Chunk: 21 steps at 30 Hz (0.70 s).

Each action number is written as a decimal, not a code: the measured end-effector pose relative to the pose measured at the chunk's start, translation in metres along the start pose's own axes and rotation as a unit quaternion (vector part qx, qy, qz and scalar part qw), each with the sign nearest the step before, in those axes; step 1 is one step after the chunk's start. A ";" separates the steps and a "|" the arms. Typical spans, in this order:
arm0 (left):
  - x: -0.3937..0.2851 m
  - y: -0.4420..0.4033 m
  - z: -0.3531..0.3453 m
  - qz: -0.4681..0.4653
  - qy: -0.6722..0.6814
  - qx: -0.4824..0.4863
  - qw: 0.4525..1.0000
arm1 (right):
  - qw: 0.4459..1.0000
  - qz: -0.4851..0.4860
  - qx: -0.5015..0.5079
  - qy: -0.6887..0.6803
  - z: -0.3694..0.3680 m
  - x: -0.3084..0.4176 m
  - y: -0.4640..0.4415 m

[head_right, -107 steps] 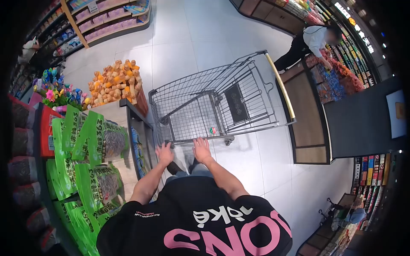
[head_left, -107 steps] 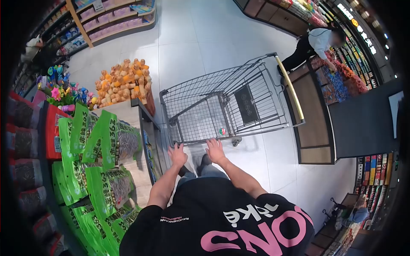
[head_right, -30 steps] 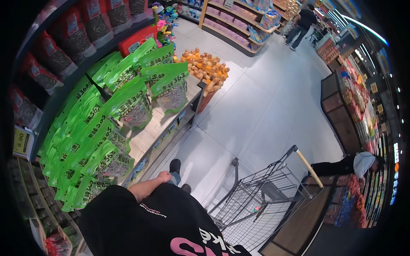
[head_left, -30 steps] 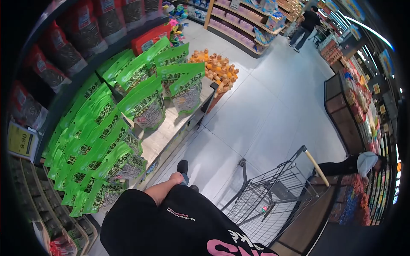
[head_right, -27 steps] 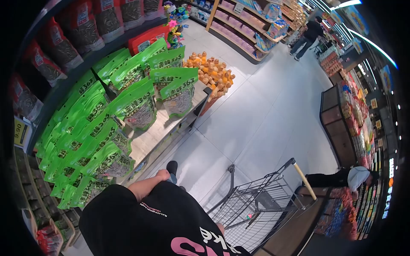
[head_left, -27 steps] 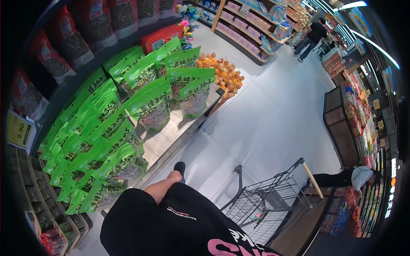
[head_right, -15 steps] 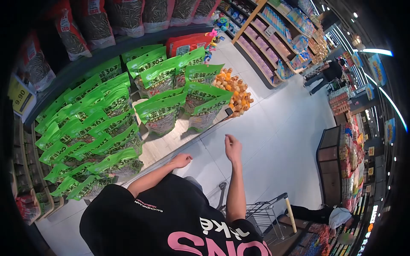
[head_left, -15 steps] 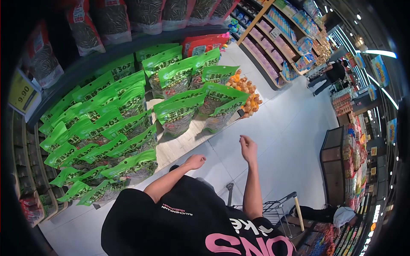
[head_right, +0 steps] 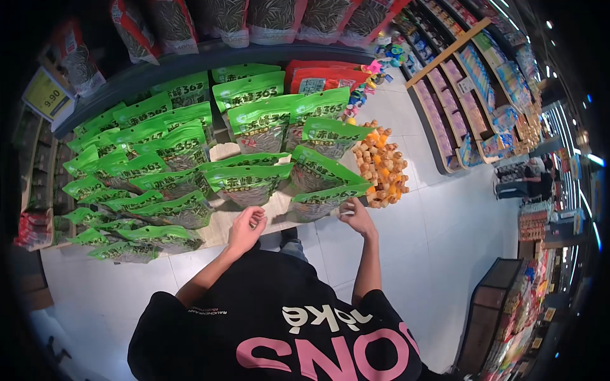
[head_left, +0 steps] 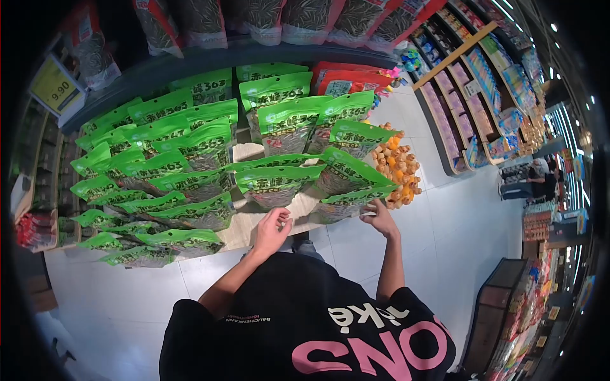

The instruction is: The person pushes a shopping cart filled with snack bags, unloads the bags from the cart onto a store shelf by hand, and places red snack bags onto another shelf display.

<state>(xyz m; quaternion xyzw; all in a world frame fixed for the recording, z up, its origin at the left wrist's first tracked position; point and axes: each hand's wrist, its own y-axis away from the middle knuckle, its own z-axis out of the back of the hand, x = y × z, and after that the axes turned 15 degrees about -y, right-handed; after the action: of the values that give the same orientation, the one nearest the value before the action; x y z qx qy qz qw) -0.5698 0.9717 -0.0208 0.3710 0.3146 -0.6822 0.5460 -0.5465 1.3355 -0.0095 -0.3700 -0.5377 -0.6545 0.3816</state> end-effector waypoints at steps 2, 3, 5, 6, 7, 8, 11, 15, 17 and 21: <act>0.007 0.003 -0.011 0.038 -0.025 -0.063 0.997 | 0.991 0.007 0.071 0.110 0.010 -0.003 -0.010; 0.010 0.004 -0.018 0.054 -0.040 -0.092 0.994 | 0.985 0.024 0.089 0.148 0.009 -0.002 -0.009; 0.011 0.004 -0.030 0.089 -0.064 -0.161 0.981 | 0.977 0.033 0.111 0.178 0.008 0.003 -0.016; 0.013 0.005 -0.034 0.107 -0.077 -0.192 0.972 | 0.978 0.021 0.116 0.171 0.007 0.004 -0.017; 0.017 0.005 -0.037 0.192 -0.057 -0.177 0.964 | 0.979 0.007 0.121 0.164 0.004 0.003 -0.016; 0.022 0.007 -0.041 0.202 -0.106 -0.220 0.948 | 0.980 0.013 0.126 0.151 0.001 0.001 -0.015; 0.020 -0.009 -0.045 0.208 -0.157 -0.322 0.910 | 0.982 0.035 0.146 0.113 0.003 -0.006 -0.026; 0.029 -0.024 -0.049 0.215 -0.122 -0.266 0.932 | 0.978 0.058 0.193 0.046 -0.001 -0.013 -0.038; 0.026 -0.032 -0.047 0.209 -0.120 -0.256 0.936 | 0.975 0.080 0.204 0.035 -0.010 -0.010 -0.039; 0.030 -0.042 -0.044 0.219 -0.118 -0.234 0.940 | 0.971 0.117 0.203 0.051 -0.023 -0.003 -0.042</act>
<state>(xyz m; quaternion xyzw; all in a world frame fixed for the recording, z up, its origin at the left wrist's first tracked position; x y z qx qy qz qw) -0.6078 1.0017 -0.0681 0.2093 0.3098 -0.4920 0.7863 -0.5843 1.3188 -0.0330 -0.3114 -0.5925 -0.5000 0.5495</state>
